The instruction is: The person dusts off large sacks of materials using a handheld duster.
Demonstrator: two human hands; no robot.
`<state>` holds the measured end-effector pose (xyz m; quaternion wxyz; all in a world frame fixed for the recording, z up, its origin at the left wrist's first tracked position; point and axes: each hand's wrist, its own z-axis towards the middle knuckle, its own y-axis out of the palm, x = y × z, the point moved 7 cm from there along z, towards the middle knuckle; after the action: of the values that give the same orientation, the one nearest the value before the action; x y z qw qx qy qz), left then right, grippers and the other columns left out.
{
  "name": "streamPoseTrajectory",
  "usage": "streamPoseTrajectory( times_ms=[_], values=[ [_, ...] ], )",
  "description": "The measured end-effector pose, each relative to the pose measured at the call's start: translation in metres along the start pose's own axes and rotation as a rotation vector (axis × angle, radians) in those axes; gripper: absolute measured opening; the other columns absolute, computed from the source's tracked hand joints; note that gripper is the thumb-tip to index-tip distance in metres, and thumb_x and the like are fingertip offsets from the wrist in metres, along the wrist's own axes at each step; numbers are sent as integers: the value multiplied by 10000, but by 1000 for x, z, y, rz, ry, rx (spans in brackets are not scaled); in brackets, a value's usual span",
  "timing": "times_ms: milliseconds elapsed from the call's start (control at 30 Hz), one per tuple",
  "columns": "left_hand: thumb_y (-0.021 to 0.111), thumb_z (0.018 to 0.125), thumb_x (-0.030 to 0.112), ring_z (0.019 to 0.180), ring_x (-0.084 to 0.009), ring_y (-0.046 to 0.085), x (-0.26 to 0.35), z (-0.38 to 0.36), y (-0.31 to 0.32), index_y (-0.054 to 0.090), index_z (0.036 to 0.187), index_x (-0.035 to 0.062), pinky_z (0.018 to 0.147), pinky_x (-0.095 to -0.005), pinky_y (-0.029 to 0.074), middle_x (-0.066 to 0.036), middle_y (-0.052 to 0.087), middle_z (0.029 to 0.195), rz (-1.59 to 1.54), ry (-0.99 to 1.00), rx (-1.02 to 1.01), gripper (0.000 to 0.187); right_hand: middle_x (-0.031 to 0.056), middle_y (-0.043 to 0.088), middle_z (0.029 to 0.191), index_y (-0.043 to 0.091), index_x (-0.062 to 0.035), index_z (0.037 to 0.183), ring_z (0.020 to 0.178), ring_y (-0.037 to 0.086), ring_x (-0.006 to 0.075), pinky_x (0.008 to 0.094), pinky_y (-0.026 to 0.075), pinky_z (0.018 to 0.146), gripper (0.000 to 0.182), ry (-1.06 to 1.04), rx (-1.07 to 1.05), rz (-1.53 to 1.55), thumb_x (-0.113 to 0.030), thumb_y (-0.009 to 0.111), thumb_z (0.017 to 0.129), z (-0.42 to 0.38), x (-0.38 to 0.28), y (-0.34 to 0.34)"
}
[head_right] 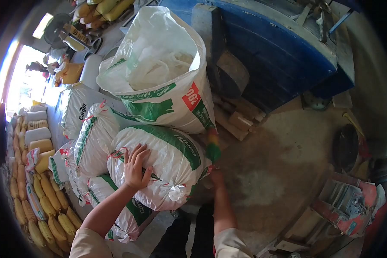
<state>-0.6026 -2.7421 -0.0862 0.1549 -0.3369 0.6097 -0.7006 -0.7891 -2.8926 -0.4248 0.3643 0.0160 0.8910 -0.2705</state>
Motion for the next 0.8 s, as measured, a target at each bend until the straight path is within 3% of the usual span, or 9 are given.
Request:
streamPoseTrajectory(
  times_ms=[33, 67, 133, 167, 233, 367, 433, 533, 800],
  values=[
    [533, 708, 284, 1199, -301, 366, 0, 0, 0, 481, 1121, 52, 997, -519, 145, -126, 462, 1221, -4, -5, -7, 476, 191, 599, 922, 510, 30, 1118, 844, 586, 267, 329, 432, 745, 452, -56, -152, -481, -338, 326, 933, 3, -1, 10],
    [537, 706, 281, 1199, -300, 367, -1, 0, 0, 479, 1121, 52, 996, -520, 146, -126, 461, 1221, -8, -10, -14, 477, 191, 599, 922, 510, 30, 1118, 844, 586, 267, 329, 432, 745, 452, -59, -152, -479, -338, 326, 933, 2, -1, 13],
    [541, 703, 277, 1200, -299, 366, -2, 1, 0, 476, 1124, 51, 995, -522, 147, -126, 460, 1222, -14, -16, -15, 482, 195, 611, 805, 526, 29, 1089, 762, 614, 263, 357, 455, 626, 405, 108, 184, 466, -297, 345, 931, -34, -58, -43],
    [546, 699, 274, 1200, -299, 366, -2, 0, 0, 474, 1126, 50, 994, -523, 147, -126, 460, 1223, -25, -19, -19, 487, 195, 611, 805, 526, 29, 1089, 762, 614, 263, 357, 455, 626, 405, 110, 179, 455, -297, 345, 931, -33, -56, -33],
    [554, 696, 270, 1202, -298, 365, -2, -1, 0, 469, 1128, 47, 992, -524, 148, -125, 460, 1223, -33, -31, -14, 493, 142, 589, 665, 527, 28, 1084, 589, 591, 210, 343, 422, 498, 372, -465, 592, 370, -266, 359, 931, -34, -68, -38],
    [536, 703, 271, 1206, -305, 360, -5, -1, -4, 476, 1115, 41, 1004, -518, 140, -130, 460, 1222, -31, -41, 8, 475, 91, 576, 672, 527, 31, 1070, 610, 550, 151, 303, 419, 536, 378, -655, 579, -104, -275, 348, 938, -21, -33, -3],
    [541, 708, 281, 1210, -295, 356, -7, -4, -4, 469, 1124, 53, 1006, -521, 142, -124, 455, 1227, -60, -31, -19, 481, 63, 574, 720, 529, 29, 1052, 613, 525, 152, 312, 414, 549, 354, -427, 252, 332, -268, 381, 928, -34, -52, -22],
    [541, 730, 317, 1217, -280, 347, -11, -5, -5, 464, 1130, 64, 1000, -536, 153, -114, 449, 1231, -58, -52, -7, 479, 71, 581, 674, 562, 24, 961, 605, 542, 162, 340, 414, 536, 297, -312, 426, 627, -244, 452, 893, -45, -79, -37],
    [491, 792, 368, 1226, -249, 342, -14, -16, -5, 450, 1142, 63, 1009, -553, 128, -101, 438, 1250, -57, -13, 34, 466, 55, 561, 637, 576, 20, 929, 586, 530, 153, 340, 402, 523, 272, -206, 30, 554, -230, 487, 869, -55, -60, -20]
  ],
)
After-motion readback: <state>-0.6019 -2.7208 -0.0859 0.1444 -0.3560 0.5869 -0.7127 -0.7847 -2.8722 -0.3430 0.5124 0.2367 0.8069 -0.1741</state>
